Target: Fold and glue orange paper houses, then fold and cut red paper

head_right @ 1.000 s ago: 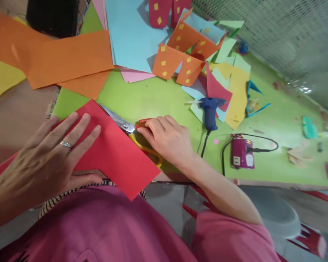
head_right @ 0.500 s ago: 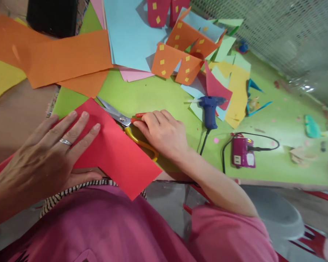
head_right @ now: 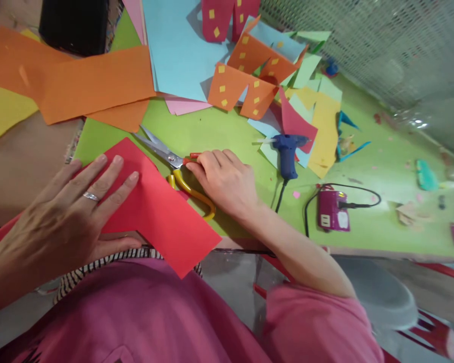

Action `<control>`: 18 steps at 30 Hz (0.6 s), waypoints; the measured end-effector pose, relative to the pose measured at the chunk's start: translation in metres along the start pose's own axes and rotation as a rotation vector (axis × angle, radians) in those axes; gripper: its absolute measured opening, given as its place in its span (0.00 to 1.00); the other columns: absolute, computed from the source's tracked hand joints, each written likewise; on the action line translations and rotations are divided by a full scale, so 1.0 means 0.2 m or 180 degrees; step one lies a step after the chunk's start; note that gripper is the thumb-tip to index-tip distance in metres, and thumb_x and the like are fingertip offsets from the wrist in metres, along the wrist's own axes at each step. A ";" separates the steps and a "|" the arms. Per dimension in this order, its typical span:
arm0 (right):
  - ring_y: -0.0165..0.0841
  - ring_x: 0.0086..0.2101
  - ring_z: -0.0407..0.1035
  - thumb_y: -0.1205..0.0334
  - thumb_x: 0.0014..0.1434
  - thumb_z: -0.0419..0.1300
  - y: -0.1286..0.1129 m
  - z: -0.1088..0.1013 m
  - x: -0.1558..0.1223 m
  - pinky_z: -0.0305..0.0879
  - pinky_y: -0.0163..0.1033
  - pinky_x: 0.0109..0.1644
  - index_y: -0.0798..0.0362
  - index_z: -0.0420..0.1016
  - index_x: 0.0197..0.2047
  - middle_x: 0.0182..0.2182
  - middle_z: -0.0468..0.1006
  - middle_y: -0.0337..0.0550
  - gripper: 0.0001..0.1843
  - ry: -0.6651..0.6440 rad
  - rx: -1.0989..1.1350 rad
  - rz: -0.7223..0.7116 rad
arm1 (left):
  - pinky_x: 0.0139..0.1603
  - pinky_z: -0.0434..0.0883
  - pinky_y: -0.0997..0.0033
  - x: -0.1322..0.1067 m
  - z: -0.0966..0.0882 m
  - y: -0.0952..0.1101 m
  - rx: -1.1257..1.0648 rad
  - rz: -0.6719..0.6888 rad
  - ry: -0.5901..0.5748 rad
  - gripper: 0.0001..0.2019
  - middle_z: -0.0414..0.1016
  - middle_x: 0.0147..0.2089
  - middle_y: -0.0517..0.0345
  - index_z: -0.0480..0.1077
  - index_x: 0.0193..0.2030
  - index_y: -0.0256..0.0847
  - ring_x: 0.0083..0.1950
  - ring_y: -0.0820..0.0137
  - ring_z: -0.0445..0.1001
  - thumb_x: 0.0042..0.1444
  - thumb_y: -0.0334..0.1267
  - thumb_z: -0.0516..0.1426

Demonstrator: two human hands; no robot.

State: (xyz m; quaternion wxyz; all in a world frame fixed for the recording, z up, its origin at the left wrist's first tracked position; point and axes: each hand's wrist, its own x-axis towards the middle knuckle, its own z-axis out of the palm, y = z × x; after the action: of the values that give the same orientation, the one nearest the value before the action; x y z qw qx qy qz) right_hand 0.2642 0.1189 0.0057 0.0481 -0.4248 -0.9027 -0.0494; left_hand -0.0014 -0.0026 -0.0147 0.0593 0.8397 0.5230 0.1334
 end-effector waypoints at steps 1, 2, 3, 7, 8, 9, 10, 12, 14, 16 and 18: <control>0.38 0.39 0.75 0.47 0.77 0.48 0.01 -0.01 -0.01 0.62 0.42 0.40 0.51 0.81 0.42 0.38 0.86 0.46 0.25 -0.0008 0.0008 0.0015 | 0.75 0.58 0.31 0.00 0.00 0.00 0.0001 -0.0002 0.0024 0.47 0.54 0.78 0.24 0.47 0.80 0.33 0.79 0.37 0.55 0.65 0.62 0.56; 0.38 0.38 0.75 0.46 0.77 0.48 0.03 -0.02 -0.03 0.62 0.42 0.39 0.50 0.81 0.42 0.37 0.86 0.46 0.25 0.0002 0.0009 0.0034 | 0.75 0.59 0.31 0.00 0.00 0.00 0.0005 -0.0001 0.0059 0.47 0.55 0.78 0.25 0.48 0.80 0.34 0.79 0.37 0.55 0.65 0.62 0.57; 0.38 0.38 0.75 0.46 0.76 0.48 0.05 -0.03 -0.05 0.62 0.42 0.38 0.50 0.81 0.41 0.37 0.86 0.46 0.25 0.0035 -0.0002 0.0061 | 0.75 0.59 0.32 0.00 -0.01 0.00 0.0018 0.0006 0.0100 0.46 0.55 0.78 0.26 0.49 0.80 0.34 0.79 0.38 0.56 0.65 0.61 0.57; 0.39 0.37 0.75 0.44 0.75 0.51 0.22 -0.05 -0.11 0.59 0.43 0.34 0.48 0.80 0.40 0.36 0.86 0.46 0.23 0.0256 -0.0131 0.0306 | 0.74 0.62 0.35 0.00 0.00 -0.01 0.0183 0.0152 0.0266 0.40 0.62 0.75 0.29 0.57 0.77 0.32 0.76 0.40 0.62 0.67 0.58 0.57; 0.40 0.37 0.74 0.44 0.75 0.51 0.26 -0.04 -0.11 0.59 0.43 0.34 0.48 0.80 0.40 0.37 0.85 0.47 0.23 0.0255 -0.0142 0.0364 | 0.74 0.63 0.35 0.00 0.00 -0.01 0.0232 0.0183 0.0285 0.38 0.63 0.74 0.29 0.59 0.75 0.31 0.76 0.40 0.63 0.68 0.58 0.55; 0.40 0.37 0.74 0.44 0.75 0.50 0.30 -0.03 -0.12 0.60 0.43 0.35 0.48 0.80 0.40 0.36 0.85 0.48 0.23 0.0221 -0.0123 0.0398 | 0.73 0.63 0.35 0.01 0.00 -0.02 0.0274 0.0198 0.0306 0.37 0.64 0.74 0.29 0.61 0.74 0.31 0.75 0.40 0.64 0.69 0.58 0.53; 0.41 0.37 0.74 0.45 0.75 0.50 0.33 -0.03 -0.12 0.61 0.44 0.36 0.49 0.80 0.40 0.36 0.84 0.49 0.23 0.0163 -0.0079 0.0411 | 0.72 0.64 0.35 0.01 0.01 -0.02 0.0309 0.0200 0.0317 0.37 0.65 0.73 0.29 0.62 0.74 0.31 0.74 0.40 0.65 0.70 0.59 0.52; 0.43 0.40 0.73 0.46 0.74 0.52 0.35 -0.02 -0.13 0.64 0.45 0.39 0.51 0.80 0.43 0.37 0.83 0.52 0.22 0.0099 -0.0059 0.0449 | 0.72 0.65 0.35 0.02 0.02 -0.02 0.0368 0.0191 0.0310 0.36 0.66 0.73 0.30 0.64 0.72 0.31 0.74 0.41 0.66 0.70 0.59 0.50; 0.44 0.44 0.73 0.47 0.73 0.53 0.30 -0.05 -0.13 0.66 0.46 0.43 0.53 0.80 0.46 0.40 0.82 0.54 0.20 0.0200 -0.0056 0.0514 | 0.71 0.65 0.37 0.03 0.02 -0.02 0.0402 0.0216 0.0267 0.35 0.67 0.72 0.30 0.66 0.71 0.30 0.73 0.42 0.67 0.70 0.59 0.51; 0.44 0.45 0.73 0.47 0.73 0.54 0.20 -0.11 -0.14 0.66 0.45 0.44 0.52 0.79 0.48 0.42 0.82 0.53 0.20 0.0299 0.0163 0.0504 | 0.71 0.66 0.40 0.04 0.02 -0.02 0.0418 0.0241 0.0222 0.34 0.69 0.72 0.32 0.68 0.70 0.30 0.72 0.43 0.68 0.70 0.57 0.52; 0.41 0.44 0.74 0.47 0.73 0.54 0.08 -0.16 -0.15 0.67 0.44 0.45 0.52 0.78 0.49 0.43 0.83 0.50 0.19 0.0139 0.0660 0.0352 | 0.71 0.66 0.41 0.05 0.02 -0.01 0.0439 0.0248 0.0168 0.32 0.70 0.71 0.34 0.69 0.69 0.31 0.71 0.44 0.69 0.70 0.56 0.53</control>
State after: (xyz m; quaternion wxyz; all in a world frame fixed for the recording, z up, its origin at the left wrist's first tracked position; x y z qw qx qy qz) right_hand 0.2964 0.1022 0.0352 0.1141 -0.4655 -0.8769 0.0377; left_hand 0.0015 0.0067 -0.0166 -0.0177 0.8577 0.4992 0.1214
